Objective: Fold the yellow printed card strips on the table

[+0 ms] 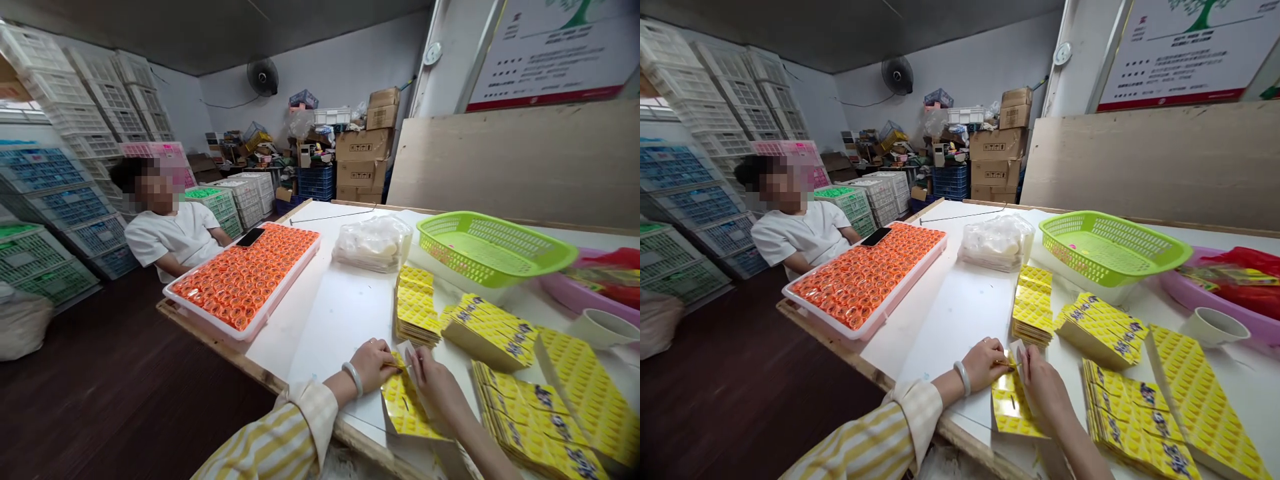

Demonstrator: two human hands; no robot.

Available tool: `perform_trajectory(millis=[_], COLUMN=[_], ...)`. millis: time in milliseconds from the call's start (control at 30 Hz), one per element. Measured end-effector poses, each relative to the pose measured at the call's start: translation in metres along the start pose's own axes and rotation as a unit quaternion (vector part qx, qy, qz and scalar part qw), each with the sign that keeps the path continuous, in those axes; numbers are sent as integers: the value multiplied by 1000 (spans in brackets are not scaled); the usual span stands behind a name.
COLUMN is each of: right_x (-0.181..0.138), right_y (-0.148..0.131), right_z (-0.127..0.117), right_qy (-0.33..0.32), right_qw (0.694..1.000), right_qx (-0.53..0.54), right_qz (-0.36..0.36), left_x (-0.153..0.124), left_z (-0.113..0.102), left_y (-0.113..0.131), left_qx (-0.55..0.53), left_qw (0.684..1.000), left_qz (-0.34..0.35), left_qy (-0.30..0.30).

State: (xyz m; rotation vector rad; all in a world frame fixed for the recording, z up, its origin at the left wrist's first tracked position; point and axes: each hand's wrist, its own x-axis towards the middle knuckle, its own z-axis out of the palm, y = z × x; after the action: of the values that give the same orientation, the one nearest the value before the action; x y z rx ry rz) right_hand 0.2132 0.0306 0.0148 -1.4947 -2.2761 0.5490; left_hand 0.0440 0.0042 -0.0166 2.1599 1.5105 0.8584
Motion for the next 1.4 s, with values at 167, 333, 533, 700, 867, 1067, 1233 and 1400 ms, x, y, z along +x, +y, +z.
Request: perform_trajectory(millis=[167, 333, 533, 700, 867, 1067, 1233, 1400], right_x=[-1, -1, -1, 1, 3, 1, 7, 22], right_y=[-2, -7, -16, -26, -33, -37, -36, -32], right_z=[11, 14, 8, 12, 16, 11, 4, 2], right_qy=[-36, -89, -121, -146, -156, -167, -191, -219], right_qw=[995, 982, 970, 965, 960, 955, 957, 955], right_qx=[-93, -166, -209, -216, -231, -241, -212, -186], right_qz=[16, 10, 5, -33, -38, -47, -61, -73], left_x=[0, -1, -6, -8, -7, -32, -46, -28], left_z=[4, 1, -11, -11, -14, -28, -16, -2], left_y=[-3, -4, -8, -4, -5, 14, 45, 39], left_qx=[10, -8, -54, -76, -78, -53, 128, 210], left_qw=[1000, 999, 997, 995, 995, 997, 989, 976], left_qz=[-6, -20, -51, -63, -61, -56, -31, 0], left_qy=[-22, -28, -22, -15, -24, 3, -64, -53])
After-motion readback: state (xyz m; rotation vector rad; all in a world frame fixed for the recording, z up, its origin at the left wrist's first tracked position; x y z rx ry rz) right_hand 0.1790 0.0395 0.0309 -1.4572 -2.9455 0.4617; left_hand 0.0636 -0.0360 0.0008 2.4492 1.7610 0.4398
